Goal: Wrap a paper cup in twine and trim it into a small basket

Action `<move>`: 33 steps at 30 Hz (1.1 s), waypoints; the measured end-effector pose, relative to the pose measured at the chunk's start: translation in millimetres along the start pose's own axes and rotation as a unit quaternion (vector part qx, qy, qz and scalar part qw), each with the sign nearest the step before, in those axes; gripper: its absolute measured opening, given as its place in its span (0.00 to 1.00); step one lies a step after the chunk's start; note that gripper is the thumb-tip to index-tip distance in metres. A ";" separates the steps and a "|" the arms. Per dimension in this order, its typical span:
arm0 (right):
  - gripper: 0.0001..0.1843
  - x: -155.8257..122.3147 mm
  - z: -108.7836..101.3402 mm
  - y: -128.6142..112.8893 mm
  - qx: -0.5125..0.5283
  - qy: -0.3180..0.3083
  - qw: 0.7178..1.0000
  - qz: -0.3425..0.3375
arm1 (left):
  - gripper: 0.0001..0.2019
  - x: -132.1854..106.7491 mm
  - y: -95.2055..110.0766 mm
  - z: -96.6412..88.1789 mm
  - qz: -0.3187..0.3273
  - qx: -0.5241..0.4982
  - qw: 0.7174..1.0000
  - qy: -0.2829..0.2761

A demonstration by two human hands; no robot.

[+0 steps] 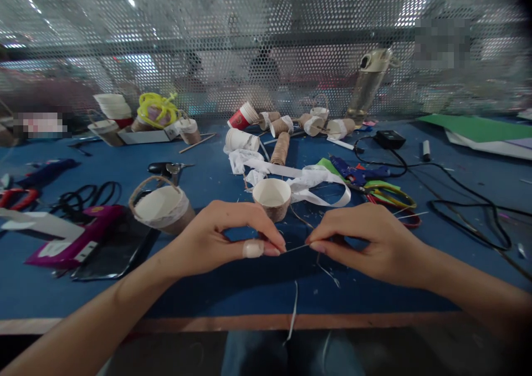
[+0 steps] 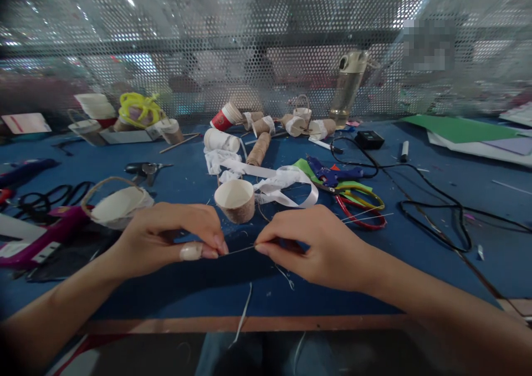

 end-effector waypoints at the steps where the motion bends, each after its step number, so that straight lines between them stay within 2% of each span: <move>1: 0.06 0.1 0.2 -0.2 -0.001 0.000 1.000 -0.002 | 0.11 -0.1 -0.9 0.5 -0.002 -0.008 1.000 -0.005; 6: 0.06 0.4 1.4 -1.5 0.001 -0.002 1.000 -0.012 | 0.13 -0.6 -3.7 1.8 -0.008 -0.016 1.000 -0.016; 18: 0.05 2.3 1.5 -8.8 0.016 -0.004 0.999 -0.044 | 0.11 0.3 -5.0 3.9 -0.025 -0.031 0.999 -0.028; 25: 0.06 -1.2 -1.1 -2.4 0.044 0.014 0.999 0.002 | 0.11 0.5 -0.5 7.1 -0.008 0.002 0.999 -0.033; 33: 0.06 -0.7 -0.2 -3.4 0.057 0.020 0.998 0.015 | 0.11 1.2 7.5 8.8 0.037 0.044 0.998 -0.026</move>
Point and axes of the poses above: each hand's wrist, its own x-axis towards the middle knuckle, its own z-axis out of the palm, y = z × x, the point moved 7 cm from there along x, towards the middle knuckle, and after that the axes turned 13 degrees about -z, right-handed, at the moved point
